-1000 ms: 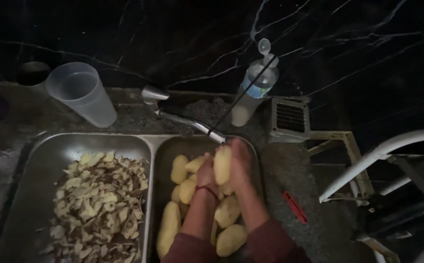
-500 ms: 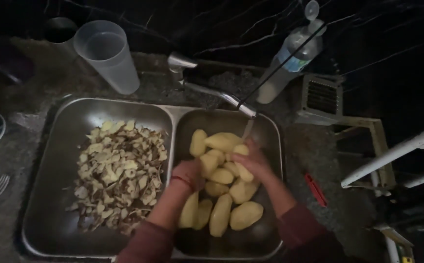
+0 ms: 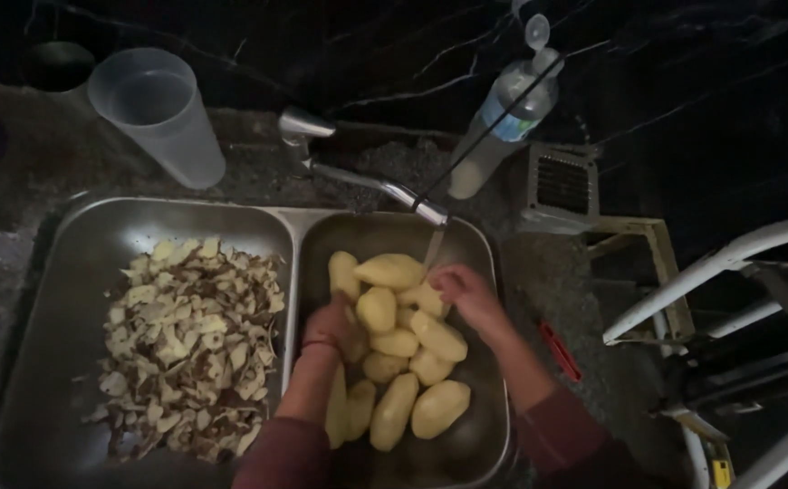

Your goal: Washing peeled potatoes in a sink and cleaning a large plastic basin with a rag.

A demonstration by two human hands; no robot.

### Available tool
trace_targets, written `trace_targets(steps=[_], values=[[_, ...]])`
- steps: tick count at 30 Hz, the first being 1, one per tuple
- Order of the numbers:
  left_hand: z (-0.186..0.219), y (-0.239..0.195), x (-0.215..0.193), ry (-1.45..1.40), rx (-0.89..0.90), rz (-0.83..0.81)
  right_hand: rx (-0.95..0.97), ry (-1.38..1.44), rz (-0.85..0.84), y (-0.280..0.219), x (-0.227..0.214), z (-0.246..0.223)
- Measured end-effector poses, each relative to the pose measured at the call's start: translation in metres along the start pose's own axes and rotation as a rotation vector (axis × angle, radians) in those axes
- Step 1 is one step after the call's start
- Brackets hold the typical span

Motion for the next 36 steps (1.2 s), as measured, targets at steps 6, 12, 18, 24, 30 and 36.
trace_targets(steps=[6,12,18,24,30,36], values=[[0.088,0.008,-0.011,-1.218,-0.073,0.294,-0.259,0.051,-0.029,-0.040,0.057,-0.062],[0.142,0.051,0.036,-0.995,-0.015,0.411,-0.387,0.380,0.389,-0.001,0.048,-0.080],[0.120,0.069,0.074,-0.773,-0.060,0.355,-0.150,-0.188,0.551,0.074,0.032,-0.040],[0.129,0.026,0.037,-1.376,-0.040,-0.211,-0.026,0.746,0.229,0.099,0.028,0.019],[0.135,0.005,0.022,-1.658,-0.309,-0.305,-0.377,0.123,0.283,0.073,0.043,0.048],[0.123,0.006,0.025,-1.296,0.281,-0.211,-0.013,0.340,0.334,0.065,0.035,-0.019]])
Point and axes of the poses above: each hand's wrist, its own y-axis towards the middle knuckle, its own x-axis out of the palm, z = x × y, the point moved 2 cm from there along y, towards the middle knuckle, and after that the axes turned 3 degrees about -z, right-handed, at the moved point
